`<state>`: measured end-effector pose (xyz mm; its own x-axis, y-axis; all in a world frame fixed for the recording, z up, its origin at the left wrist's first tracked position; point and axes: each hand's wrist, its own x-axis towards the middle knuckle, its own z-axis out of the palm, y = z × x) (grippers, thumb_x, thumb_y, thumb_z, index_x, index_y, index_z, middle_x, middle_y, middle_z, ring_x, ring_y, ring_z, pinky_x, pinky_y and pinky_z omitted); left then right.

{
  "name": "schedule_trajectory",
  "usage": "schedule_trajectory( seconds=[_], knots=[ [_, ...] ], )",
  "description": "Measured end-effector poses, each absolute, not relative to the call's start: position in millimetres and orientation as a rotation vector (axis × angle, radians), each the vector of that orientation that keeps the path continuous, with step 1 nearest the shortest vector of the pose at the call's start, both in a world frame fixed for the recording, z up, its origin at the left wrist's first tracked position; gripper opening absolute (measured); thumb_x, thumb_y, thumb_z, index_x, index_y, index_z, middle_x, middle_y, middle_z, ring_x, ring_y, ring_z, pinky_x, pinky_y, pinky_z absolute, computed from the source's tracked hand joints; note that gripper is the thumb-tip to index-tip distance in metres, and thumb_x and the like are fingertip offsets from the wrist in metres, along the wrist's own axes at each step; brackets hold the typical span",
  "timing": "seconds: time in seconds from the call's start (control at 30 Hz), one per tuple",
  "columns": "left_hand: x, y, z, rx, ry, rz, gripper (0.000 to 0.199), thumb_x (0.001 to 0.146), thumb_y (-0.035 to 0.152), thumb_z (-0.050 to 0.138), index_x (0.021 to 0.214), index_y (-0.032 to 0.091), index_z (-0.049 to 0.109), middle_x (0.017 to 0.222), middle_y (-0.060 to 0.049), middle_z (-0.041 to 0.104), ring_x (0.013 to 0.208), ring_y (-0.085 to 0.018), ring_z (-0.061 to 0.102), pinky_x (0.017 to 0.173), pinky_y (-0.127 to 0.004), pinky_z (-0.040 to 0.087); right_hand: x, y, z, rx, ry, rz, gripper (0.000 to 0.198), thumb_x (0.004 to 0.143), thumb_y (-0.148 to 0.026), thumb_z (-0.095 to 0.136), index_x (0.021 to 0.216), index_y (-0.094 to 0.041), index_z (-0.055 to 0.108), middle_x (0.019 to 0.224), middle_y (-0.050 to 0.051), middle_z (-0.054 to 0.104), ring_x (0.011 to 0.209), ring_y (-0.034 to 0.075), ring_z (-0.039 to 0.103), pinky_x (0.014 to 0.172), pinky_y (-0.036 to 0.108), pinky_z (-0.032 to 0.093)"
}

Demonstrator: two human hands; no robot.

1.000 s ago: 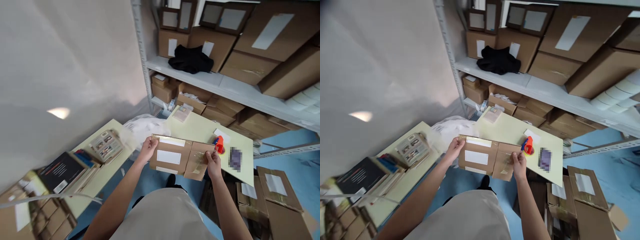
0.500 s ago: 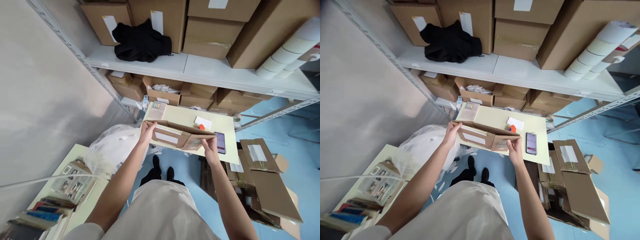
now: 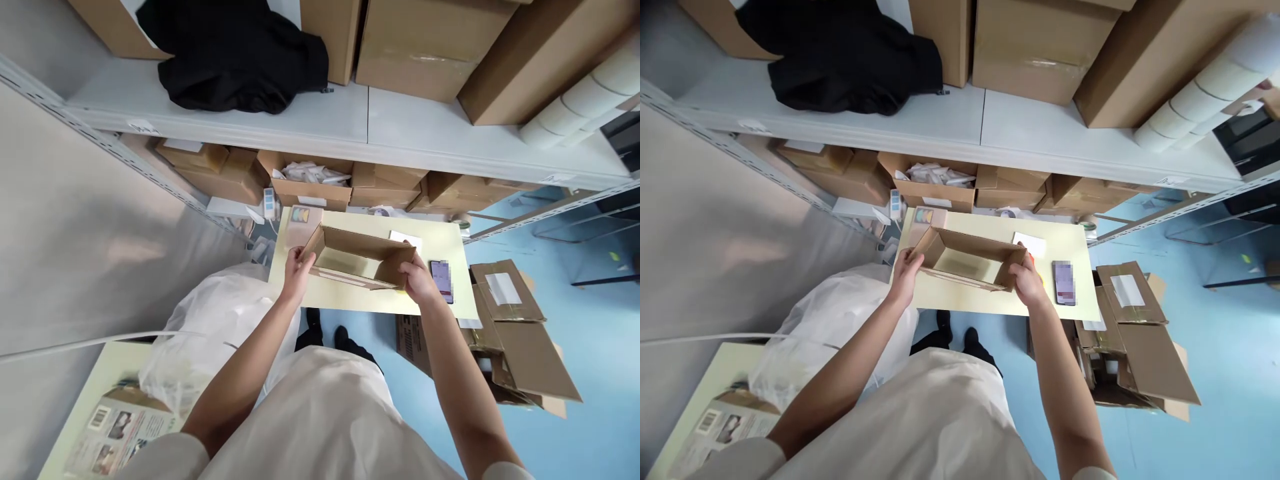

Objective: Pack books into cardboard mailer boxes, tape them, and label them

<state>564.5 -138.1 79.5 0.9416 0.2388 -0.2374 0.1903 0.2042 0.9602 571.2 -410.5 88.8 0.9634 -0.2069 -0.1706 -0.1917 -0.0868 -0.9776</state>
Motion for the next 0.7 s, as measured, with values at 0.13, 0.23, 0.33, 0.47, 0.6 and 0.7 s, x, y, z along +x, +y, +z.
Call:
schedule_trajectory(
  seconds=[0.13,0.23,0.33,0.47,0.6,0.7],
  knots=[
    [566,-130,72,1.539,0.355,-0.084,0.02,0.073,0.029,0.056,0.09,0.02,0.05,0.088,-0.001,0.057,0.086,-0.016,0.056,0.078,-0.028,0.043,577,-420,95,-1.425,0.489,0.288,0.075,0.058,-0.017,0.057,0.131,-0.027,0.042,0.088,-0.002,0.064,0.08,0.02,0.061,0.066,0.033,0.053],
    [567,-133,70,1.675,0.285,-0.199,0.02,0.074,0.018,0.05,0.094,0.019,0.048,0.09,-0.002,0.056,0.084,-0.015,0.055,0.078,-0.029,0.042,580,-427,96,-1.396,0.468,0.408,0.059,0.056,-0.018,0.062,0.114,-0.026,0.054,0.083,-0.001,0.066,0.078,0.02,0.063,0.067,0.032,0.053],
    [567,-144,71,1.823,0.272,-0.225,0.021,0.073,0.01,0.049,0.091,0.019,0.045,0.086,-0.002,0.054,0.082,-0.015,0.053,0.077,-0.029,0.041,582,-430,90,-1.493,0.476,0.394,0.042,0.06,-0.027,0.065,0.1,-0.023,0.056,0.088,0.002,0.067,0.082,0.022,0.064,0.072,0.036,0.054],
    [566,-162,72,1.949,0.36,-0.067,0.021,0.073,0.005,0.046,0.085,0.02,0.039,0.081,0.0,0.047,0.078,-0.015,0.05,0.075,-0.029,0.041,570,-434,80,-1.86,0.492,0.183,0.037,0.067,-0.036,0.063,0.099,-0.023,0.051,0.094,0.005,0.065,0.085,0.023,0.063,0.071,0.038,0.054],
    [568,-172,72,1.98,0.474,0.005,0.019,0.073,0.006,0.047,0.08,0.021,0.036,0.077,0.001,0.044,0.074,-0.014,0.048,0.071,-0.029,0.04,558,-437,77,-2.143,0.303,0.089,0.027,0.073,-0.036,0.055,0.095,-0.022,0.048,0.093,0.005,0.063,0.083,0.021,0.064,0.072,0.037,0.053],
    [570,-173,75,1.924,0.518,-0.058,0.015,0.076,0.012,0.048,0.082,0.02,0.038,0.073,0.003,0.044,0.07,-0.014,0.048,0.068,-0.028,0.04,559,-439,78,-2.248,0.169,0.094,0.024,0.077,-0.032,0.049,0.098,-0.022,0.045,0.095,0.006,0.063,0.081,0.02,0.064,0.07,0.035,0.052]
  ],
)
